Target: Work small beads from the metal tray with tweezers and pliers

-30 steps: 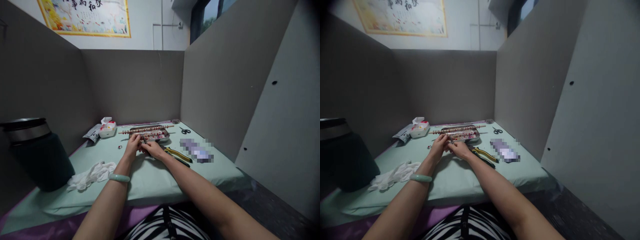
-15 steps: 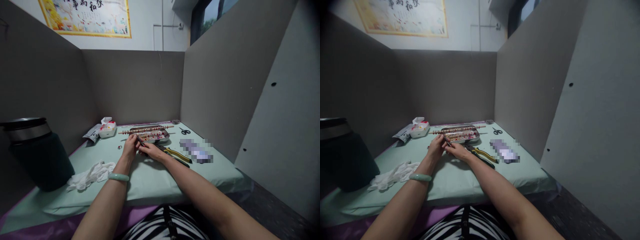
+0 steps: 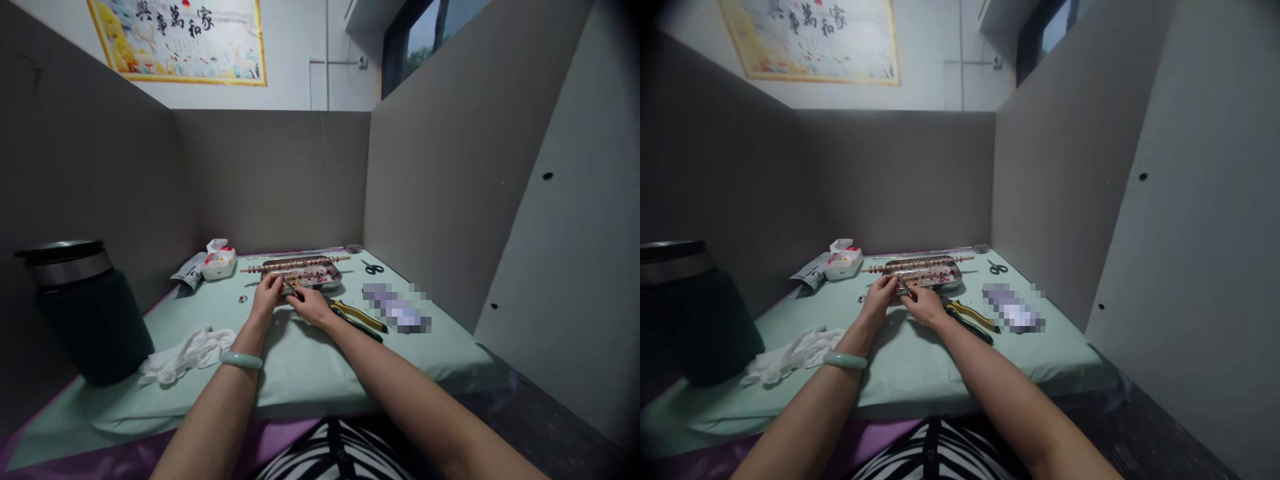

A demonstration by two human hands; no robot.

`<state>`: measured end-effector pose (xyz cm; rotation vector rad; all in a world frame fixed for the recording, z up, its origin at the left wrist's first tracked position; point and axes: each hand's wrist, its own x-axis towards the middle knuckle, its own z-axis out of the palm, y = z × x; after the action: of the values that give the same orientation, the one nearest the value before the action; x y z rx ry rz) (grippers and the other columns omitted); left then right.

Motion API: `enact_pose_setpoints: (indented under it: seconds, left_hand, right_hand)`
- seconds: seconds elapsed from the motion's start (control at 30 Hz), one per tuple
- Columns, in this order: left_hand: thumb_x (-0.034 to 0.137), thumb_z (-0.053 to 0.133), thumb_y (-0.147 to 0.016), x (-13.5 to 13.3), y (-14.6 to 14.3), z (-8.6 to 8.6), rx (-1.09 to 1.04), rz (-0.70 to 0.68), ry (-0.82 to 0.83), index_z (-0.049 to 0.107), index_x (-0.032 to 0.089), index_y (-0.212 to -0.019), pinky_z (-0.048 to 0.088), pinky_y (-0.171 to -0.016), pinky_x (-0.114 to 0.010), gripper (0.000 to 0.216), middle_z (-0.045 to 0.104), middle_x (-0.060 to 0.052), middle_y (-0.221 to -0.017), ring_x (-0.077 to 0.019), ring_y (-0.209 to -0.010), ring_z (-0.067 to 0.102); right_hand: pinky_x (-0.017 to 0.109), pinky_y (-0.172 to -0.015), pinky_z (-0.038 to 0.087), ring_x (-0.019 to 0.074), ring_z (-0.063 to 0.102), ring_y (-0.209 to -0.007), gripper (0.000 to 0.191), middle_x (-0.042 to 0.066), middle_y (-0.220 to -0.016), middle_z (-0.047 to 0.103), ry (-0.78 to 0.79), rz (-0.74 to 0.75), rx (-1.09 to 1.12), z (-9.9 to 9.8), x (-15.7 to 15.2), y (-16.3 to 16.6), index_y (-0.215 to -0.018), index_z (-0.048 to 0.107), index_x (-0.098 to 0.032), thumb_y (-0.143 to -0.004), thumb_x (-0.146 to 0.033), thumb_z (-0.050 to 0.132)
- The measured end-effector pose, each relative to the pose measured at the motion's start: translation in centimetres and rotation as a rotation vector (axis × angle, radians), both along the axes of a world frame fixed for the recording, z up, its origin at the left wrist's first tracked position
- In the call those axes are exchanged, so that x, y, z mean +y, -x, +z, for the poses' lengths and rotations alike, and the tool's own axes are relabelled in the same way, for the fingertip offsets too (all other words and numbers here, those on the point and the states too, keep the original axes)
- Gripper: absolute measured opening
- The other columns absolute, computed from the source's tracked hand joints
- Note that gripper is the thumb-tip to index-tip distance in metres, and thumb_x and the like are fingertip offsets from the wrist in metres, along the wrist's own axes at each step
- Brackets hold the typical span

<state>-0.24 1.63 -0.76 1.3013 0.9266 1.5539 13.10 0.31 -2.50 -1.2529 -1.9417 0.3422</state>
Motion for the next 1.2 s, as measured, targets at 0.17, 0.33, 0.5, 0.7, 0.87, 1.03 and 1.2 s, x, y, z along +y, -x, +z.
enact_pose_setpoints:
  seconds: [0.17,0.33,0.5,0.7,0.87,1.03,1.2]
  left_hand:
    - [0.040,0.065,-0.063,0.2,-0.1,-0.2,-0.020,0.027,0.027,0.053,0.014,-0.072,0.030,-0.041,-0.017,0.030,0.041,0.007,-0.052,-0.0044,-0.042,0.036]
    - [0.035,0.064,-0.064,0.0,-0.2,-0.1,-0.063,-0.019,0.067,0.055,0.014,-0.078,0.027,-0.040,-0.017,0.026,0.044,0.006,-0.054,-0.0038,-0.041,0.036]
    - [0.032,0.066,-0.065,-0.2,-0.2,0.1,-0.102,-0.054,0.062,0.056,0.014,-0.079,0.027,-0.040,-0.017,0.025,0.045,0.006,-0.054,-0.0037,-0.041,0.037]
    - [0.031,0.068,-0.064,-0.2,-0.2,0.2,-0.145,-0.092,0.058,0.057,0.013,-0.082,0.025,-0.039,-0.017,0.028,0.046,0.006,-0.054,-0.0028,-0.039,0.035]
    - [0.031,0.069,-0.065,-0.4,0.0,0.1,-0.217,-0.172,0.085,0.056,0.013,-0.084,0.025,-0.039,-0.017,0.029,0.048,0.005,-0.055,-0.0024,-0.040,0.035]
    - [0.029,0.069,-0.068,-0.5,0.2,0.2,-0.251,-0.240,0.079,0.054,0.013,-0.084,0.022,-0.036,-0.016,0.027,0.048,0.005,-0.056,-0.0014,-0.038,0.032]
    - [0.024,0.069,-0.070,-0.9,0.5,1.0,-0.345,-0.381,0.118,0.054,0.011,-0.084,0.017,-0.034,-0.014,0.023,0.046,0.006,-0.053,0.0006,-0.035,0.023]
  right_hand:
    - [0.023,-0.058,0.028,0.0144,0.054,-0.068,0.028,0.003,-0.079,0.066,-0.064,-0.049,-0.095,-0.3,-0.1,-0.1,-0.083,0.065,-0.019,-0.082,-0.042,0.049]
    - [0.024,-0.055,0.025,0.0145,0.054,-0.066,0.030,0.003,-0.077,0.066,-0.067,-0.070,-0.125,-0.3,-0.1,-0.3,-0.085,0.065,-0.019,-0.083,-0.042,0.046]
    - [0.024,-0.055,0.026,0.0151,0.053,-0.065,0.029,0.004,-0.075,0.066,-0.072,-0.090,-0.113,-0.2,-0.2,-0.3,-0.083,0.066,-0.019,-0.083,-0.042,0.047]
    - [0.025,-0.055,0.025,0.0155,0.053,-0.063,0.027,0.004,-0.073,0.066,-0.101,-0.094,-0.077,-0.4,0.0,-0.3,-0.083,0.066,-0.019,-0.083,-0.039,0.048]
    - [0.025,-0.054,0.024,0.0147,0.052,-0.060,0.027,0.004,-0.070,0.065,-0.103,-0.088,-0.056,-0.4,0.0,-0.3,-0.082,0.066,-0.019,-0.083,-0.039,0.048]
    - [0.025,-0.054,0.024,0.0127,0.046,-0.055,0.025,0.002,-0.064,0.061,-0.105,-0.065,-0.007,-0.2,-0.1,-0.1,-0.075,0.065,-0.018,-0.082,-0.036,0.048]
    - [0.023,-0.052,0.026,0.0105,0.040,-0.052,0.027,-0.002,-0.055,0.051,0.002,0.151,0.190,0.2,-0.2,-0.1,-0.065,0.058,-0.016,-0.080,-0.037,0.048]
